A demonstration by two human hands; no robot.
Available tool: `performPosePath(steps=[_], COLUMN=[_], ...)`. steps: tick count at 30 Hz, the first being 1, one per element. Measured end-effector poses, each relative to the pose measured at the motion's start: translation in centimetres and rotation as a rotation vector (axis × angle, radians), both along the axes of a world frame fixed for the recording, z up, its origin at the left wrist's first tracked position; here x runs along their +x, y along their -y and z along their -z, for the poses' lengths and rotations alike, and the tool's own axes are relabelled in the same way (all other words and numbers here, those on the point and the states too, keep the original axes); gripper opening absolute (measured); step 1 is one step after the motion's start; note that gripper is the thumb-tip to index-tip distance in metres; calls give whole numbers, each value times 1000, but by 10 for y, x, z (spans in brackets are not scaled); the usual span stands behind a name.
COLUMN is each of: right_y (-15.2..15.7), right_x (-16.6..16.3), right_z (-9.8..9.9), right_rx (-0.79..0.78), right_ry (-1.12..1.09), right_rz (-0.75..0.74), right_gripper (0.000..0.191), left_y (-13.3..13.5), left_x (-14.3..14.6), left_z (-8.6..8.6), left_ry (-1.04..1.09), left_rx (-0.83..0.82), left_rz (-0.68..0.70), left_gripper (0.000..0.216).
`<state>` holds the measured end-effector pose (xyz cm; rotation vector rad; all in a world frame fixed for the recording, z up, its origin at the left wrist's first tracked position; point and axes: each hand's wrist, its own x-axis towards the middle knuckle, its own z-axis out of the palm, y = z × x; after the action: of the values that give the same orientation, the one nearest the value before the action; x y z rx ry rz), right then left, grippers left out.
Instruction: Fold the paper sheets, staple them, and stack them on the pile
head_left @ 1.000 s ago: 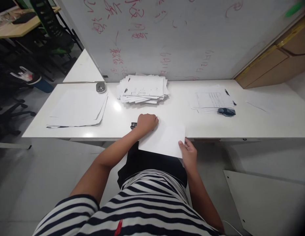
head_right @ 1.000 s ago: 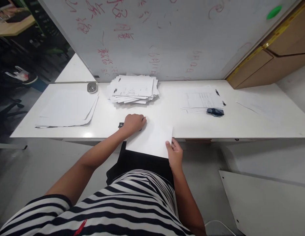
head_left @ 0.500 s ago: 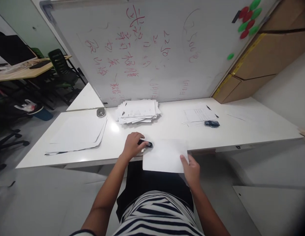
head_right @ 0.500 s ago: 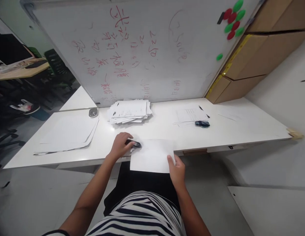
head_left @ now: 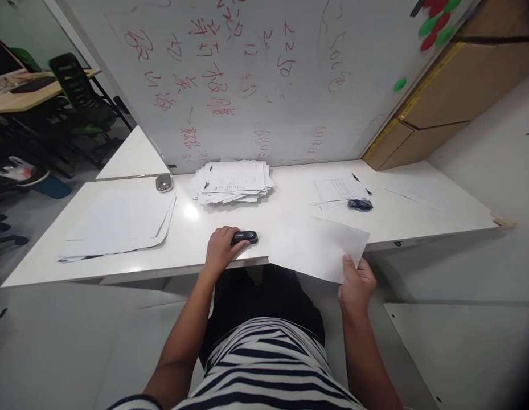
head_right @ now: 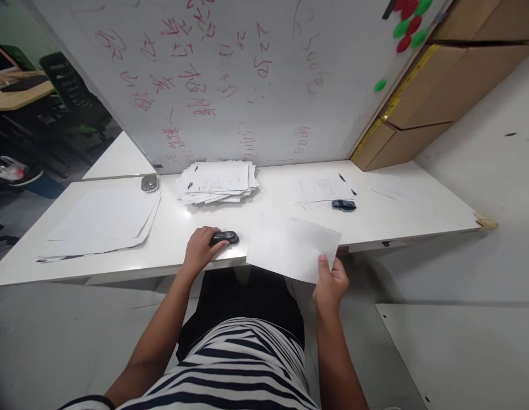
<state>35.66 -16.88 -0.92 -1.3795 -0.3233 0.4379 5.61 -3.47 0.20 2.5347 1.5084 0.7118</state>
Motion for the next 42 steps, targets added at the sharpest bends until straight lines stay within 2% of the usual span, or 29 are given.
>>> performPosePath(steps=[10, 13, 16, 20, 24, 27, 29, 31, 32, 36, 39, 42], right_y=[-11, -20, -40, -97, -192, -252, -272, -274, -270, -235, -207, -187], right_x=[-7, -13, -24, -41, -61, -77, -83, -77, -70, -16, 33, 66], right_z=[4, -8, -28, -57, -71, -70, -63, -52, -46, -21, -4, 10], right_rx=[-30, -23, 49, 110, 63, -101, -270, -380, -398, -415, -602, -827], right_ry=[3, 12, 64, 289, 530, 629, 688, 811, 895, 1151, 1149, 1102], right_rz=[-55, -126, -214, -288, -387, -487, -559, -596, -589, -455, -401, -450], right_gripper=[34, 34, 32, 33, 41, 48, 65, 77, 77, 65, 66, 74], left_y=[2, 1, -1, -2, 0, 2, 3, 3, 3, 4, 4, 2], left_x=[1, 0, 0, 0, 0, 0, -1, -3, -3, -5, -5, -4], left_z=[0, 1, 2, 4, 5, 5, 5, 5, 6, 6, 5, 4], left_ry=[1, 6, -14, -23, 8, 21, 35, 47, 49, 50, 44, 36], left_rx=[6, 1, 0, 1, 15, 19, 14, 9, 9, 25, 36, 50], left_rz=[-22, -17, -1, -10, -10, -23, -40, -48, -47, -40, -39, -40], left_gripper=[36, 37, 36, 40, 43, 44, 44, 43, 43, 42, 39, 36])
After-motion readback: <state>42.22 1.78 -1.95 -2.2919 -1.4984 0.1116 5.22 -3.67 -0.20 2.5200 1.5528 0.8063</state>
